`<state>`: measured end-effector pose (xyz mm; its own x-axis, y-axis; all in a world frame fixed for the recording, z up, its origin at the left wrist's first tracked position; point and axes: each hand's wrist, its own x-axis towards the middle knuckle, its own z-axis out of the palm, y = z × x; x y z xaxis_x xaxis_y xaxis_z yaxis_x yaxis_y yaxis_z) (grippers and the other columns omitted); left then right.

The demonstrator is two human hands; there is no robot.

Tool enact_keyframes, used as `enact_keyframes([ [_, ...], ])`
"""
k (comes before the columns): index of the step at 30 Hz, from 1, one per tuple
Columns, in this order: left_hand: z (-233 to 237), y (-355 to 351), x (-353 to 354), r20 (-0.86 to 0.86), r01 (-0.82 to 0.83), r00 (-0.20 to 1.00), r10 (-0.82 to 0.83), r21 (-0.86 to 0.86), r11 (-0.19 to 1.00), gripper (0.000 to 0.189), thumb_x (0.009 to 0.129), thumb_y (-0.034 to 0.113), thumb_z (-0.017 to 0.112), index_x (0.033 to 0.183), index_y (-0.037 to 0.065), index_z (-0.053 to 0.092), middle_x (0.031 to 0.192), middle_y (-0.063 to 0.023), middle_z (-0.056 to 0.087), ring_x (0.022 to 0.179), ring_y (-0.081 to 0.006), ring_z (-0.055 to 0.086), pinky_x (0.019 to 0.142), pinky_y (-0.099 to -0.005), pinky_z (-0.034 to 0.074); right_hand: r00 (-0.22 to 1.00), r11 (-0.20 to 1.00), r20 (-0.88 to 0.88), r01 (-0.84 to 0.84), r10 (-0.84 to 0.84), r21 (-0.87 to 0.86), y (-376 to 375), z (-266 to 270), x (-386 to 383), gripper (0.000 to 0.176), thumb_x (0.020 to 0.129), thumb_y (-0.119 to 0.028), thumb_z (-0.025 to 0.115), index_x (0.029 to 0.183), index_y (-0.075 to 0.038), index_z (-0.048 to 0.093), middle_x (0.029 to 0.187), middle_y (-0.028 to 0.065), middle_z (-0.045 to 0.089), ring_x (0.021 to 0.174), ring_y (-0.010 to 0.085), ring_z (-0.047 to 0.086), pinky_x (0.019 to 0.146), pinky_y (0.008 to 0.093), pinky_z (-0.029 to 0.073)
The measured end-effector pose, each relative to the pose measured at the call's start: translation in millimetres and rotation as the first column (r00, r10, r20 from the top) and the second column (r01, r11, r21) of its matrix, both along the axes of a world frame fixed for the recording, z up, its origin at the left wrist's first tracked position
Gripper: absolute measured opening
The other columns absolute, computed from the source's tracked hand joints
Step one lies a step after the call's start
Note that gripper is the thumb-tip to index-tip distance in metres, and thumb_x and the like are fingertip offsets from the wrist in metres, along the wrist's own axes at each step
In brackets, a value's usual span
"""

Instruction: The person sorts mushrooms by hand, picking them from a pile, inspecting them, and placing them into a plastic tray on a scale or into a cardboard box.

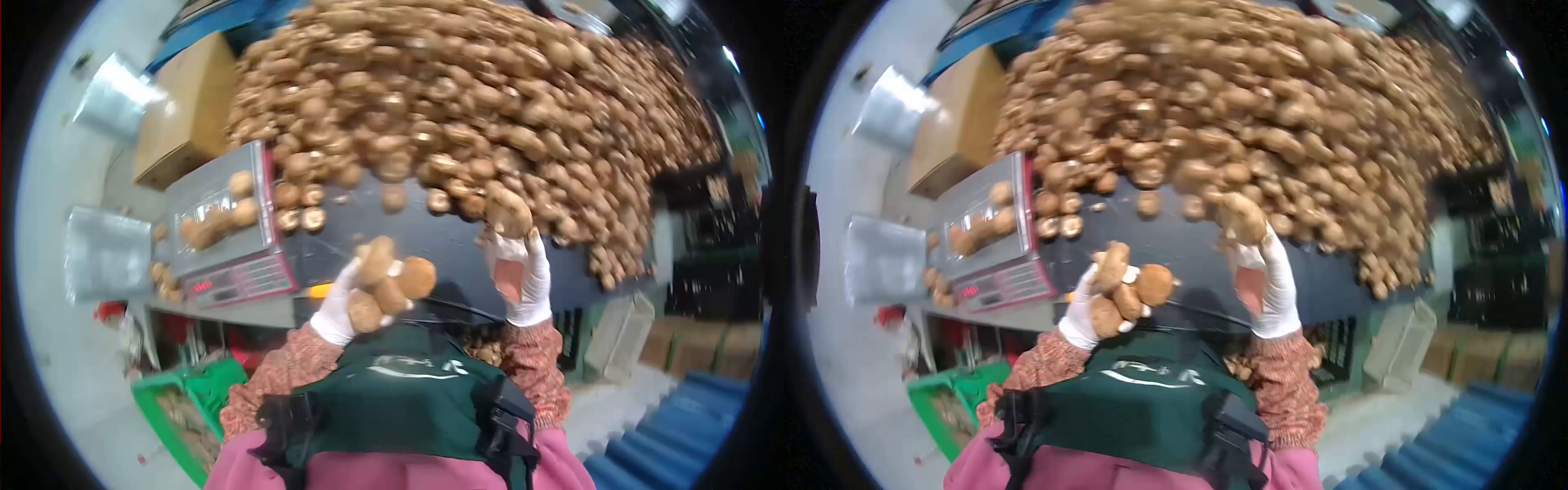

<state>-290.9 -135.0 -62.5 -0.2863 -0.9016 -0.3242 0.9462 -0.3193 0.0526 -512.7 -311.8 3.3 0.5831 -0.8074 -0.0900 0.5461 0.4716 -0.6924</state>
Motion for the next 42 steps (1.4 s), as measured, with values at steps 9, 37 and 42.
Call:
enact_keyframes([
  [9, 25.9, 130.5, 94.0, 0.110, -0.379, 0.920, 0.377, -0.007, 0.926, 0.073, 0.095, 0.066, 0.049, 0.136, 0.006, 0.048, 0.124, -0.0222, 0.058, 0.100, -0.0472, 0.063, 0.057, -0.0430, 0.054, 0.772, 0.656, -0.635, -0.470, -0.019, -0.591, 87.1, 16.9, 229.3, 0.052, 0.086, -0.011, 0.072, 0.134, -0.001, 0.054, 0.129, 0.0126, 0.061, 0.118, 0.0219, 0.058, 0.102, 0.0354, 0.047],
  [37, 34.2, 197.4, 237.5, 0.221, -0.401, 0.884, 0.412, -0.094, 0.911, 0.074, 0.097, 0.057, 0.055, 0.146, 0.004, 0.040, 0.126, -0.0180, 0.061, 0.094, -0.0287, 0.069, 0.071, -0.0368, 0.059, 0.775, 0.332, -0.625, -0.616, 0.091, -0.715, 168.0, 16.4, 342.9, 0.051, 0.076, -0.006, 0.082, 0.123, -0.007, 0.062, 0.121, 0.0118, 0.065, 0.111, 0.0264, 0.065, 0.091, 0.0356, 0.054],
  [42, 52.4, 186.0, 246.0, 0.406, -0.549, 0.736, 0.541, -0.109, 0.829, 0.073, 0.095, 0.064, 0.052, 0.138, 0.006, 0.046, 0.151, -0.0289, 0.038, 0.101, -0.0415, 0.067, 0.055, -0.0349, 0.058, 0.804, 0.714, -0.584, -0.342, -0.115, -0.611, 130.6, 9.6, 390.1, 0.041, 0.083, -0.006, 0.074, 0.122, -0.001, 0.061, 0.113, 0.0114, 0.067, 0.105, 0.0196, 0.065, 0.089, 0.0335, 0.054],
])
